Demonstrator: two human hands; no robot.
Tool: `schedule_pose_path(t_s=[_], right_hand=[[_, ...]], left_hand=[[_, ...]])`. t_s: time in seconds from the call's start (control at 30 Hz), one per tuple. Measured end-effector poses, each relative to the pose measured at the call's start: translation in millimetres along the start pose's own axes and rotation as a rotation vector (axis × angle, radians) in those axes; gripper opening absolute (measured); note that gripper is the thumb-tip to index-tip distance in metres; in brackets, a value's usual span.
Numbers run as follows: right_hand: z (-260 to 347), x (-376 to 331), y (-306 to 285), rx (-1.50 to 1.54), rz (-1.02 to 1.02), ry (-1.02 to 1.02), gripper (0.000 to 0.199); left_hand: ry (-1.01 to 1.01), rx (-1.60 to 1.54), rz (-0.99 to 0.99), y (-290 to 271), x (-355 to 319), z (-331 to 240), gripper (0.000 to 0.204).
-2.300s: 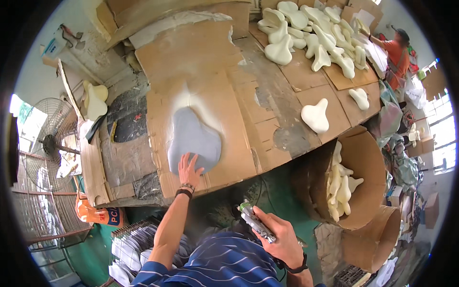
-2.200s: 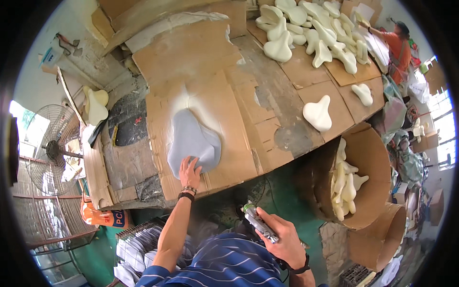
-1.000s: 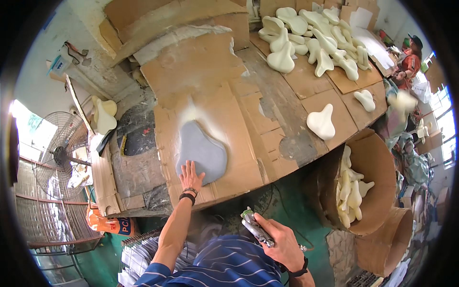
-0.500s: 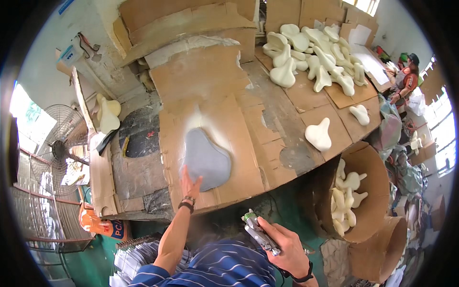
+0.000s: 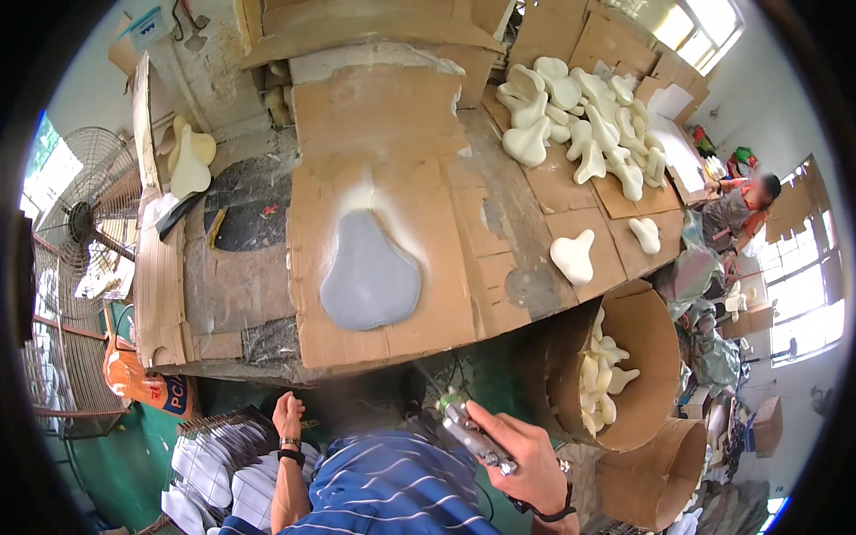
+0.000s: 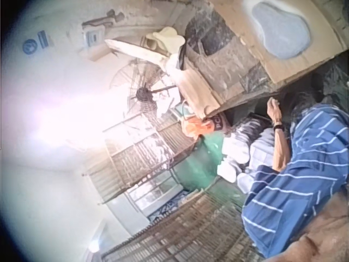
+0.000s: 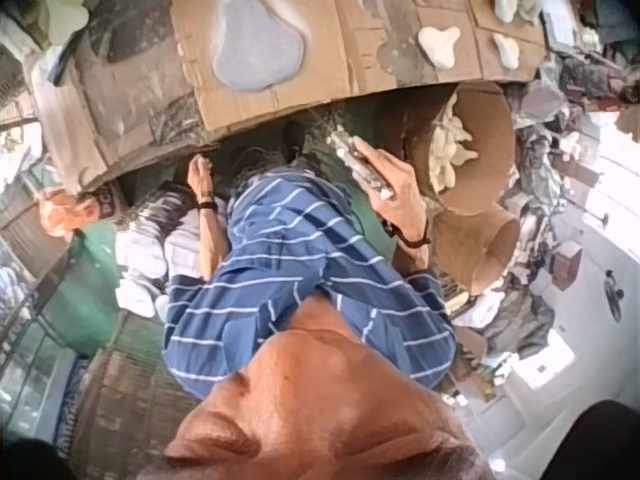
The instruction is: The person repeatedly picks up white shoe parts from a wire drying rack and places them on a cardboard-covered workbench. They use a handheld spray gun to apply a grey coating to the parts, then return the coated items to the rack. The process is repeated for multiple units throughout the clip.
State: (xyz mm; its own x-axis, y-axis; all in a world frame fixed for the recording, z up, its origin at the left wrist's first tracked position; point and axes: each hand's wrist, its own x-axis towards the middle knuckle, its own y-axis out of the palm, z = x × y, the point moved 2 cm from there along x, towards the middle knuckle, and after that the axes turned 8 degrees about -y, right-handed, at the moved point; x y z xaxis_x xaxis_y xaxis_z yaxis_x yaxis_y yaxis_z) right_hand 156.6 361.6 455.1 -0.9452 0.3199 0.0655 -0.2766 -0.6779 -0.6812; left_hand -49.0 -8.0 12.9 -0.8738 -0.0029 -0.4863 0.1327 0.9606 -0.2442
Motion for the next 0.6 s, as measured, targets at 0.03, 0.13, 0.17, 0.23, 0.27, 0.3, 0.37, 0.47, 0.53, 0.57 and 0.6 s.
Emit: schedule_pose_path(t_s=[0.03, 0.13, 0.17, 0.23, 0.27, 0.3, 0.37, 0.47, 0.53, 0.57, 0.6], right_hand=[[1.9, 4.7, 2.9, -0.003, -0.014, -0.005, 0.066], [8.3, 20.5, 7.9, 0.04, -0.185, -0.024, 0.058], [11.2, 23.0, 8.1, 0.067, -0.225, 0.018, 0.052], [9.6, 19.4, 9.9, 0.061, -0.207, 0.017, 0.053], [8.7, 16.5, 9.7, 0.052, -0.179, 0.012, 0.053], [9.3, 12.0, 6.2, 0.031, -0.155, 0.018, 0.054], [4.2, 1.0, 3.5, 0.0, -0.04, 0.004, 0.063], [0.4, -8.0, 2.0, -0.053, 0.048, 0.037, 0.065], [3.8, -3.1, 0.6, -0.012, -0.058, 0.041, 0.063], [4.7, -1.5, 0.5, 0.008, -0.11, 0.042, 0.062], [2.3, -1.5, -0.3, 0.029, -0.173, 0.045, 0.059]], left_hand=[[-0.07, -0.002, -0.013, -11.3, 0.7, 24.5, 0.034], [-0.266, 0.057, -0.067, -35.8, -5.5, 70.4, 0.034], [-0.338, 0.076, -0.07, -42.8, -8.0, 83.2, 0.036], [-0.483, 0.069, -0.046, -55.0, -14.1, 113.1, 0.035], [-0.545, 0.014, -0.04, -61.9, -16.7, 126.6, 0.035], [-0.575, 0.019, 0.009, -64.2, -17.1, 140.7, 0.037], [-0.631, 0.016, 0.085, -71.8, -22.7, 156.9, 0.04], [-0.735, 0.027, 0.131, -64.3, -30.9, 161.6, 0.036], [-0.747, 0.042, 0.13, -61.1, -30.2, 161.7, 0.036], [-0.737, 0.029, 0.128, -60.1, -28.1, 160.8, 0.037], [-0.725, 0.014, 0.124, -54.4, -25.8, 153.3, 0.037]])
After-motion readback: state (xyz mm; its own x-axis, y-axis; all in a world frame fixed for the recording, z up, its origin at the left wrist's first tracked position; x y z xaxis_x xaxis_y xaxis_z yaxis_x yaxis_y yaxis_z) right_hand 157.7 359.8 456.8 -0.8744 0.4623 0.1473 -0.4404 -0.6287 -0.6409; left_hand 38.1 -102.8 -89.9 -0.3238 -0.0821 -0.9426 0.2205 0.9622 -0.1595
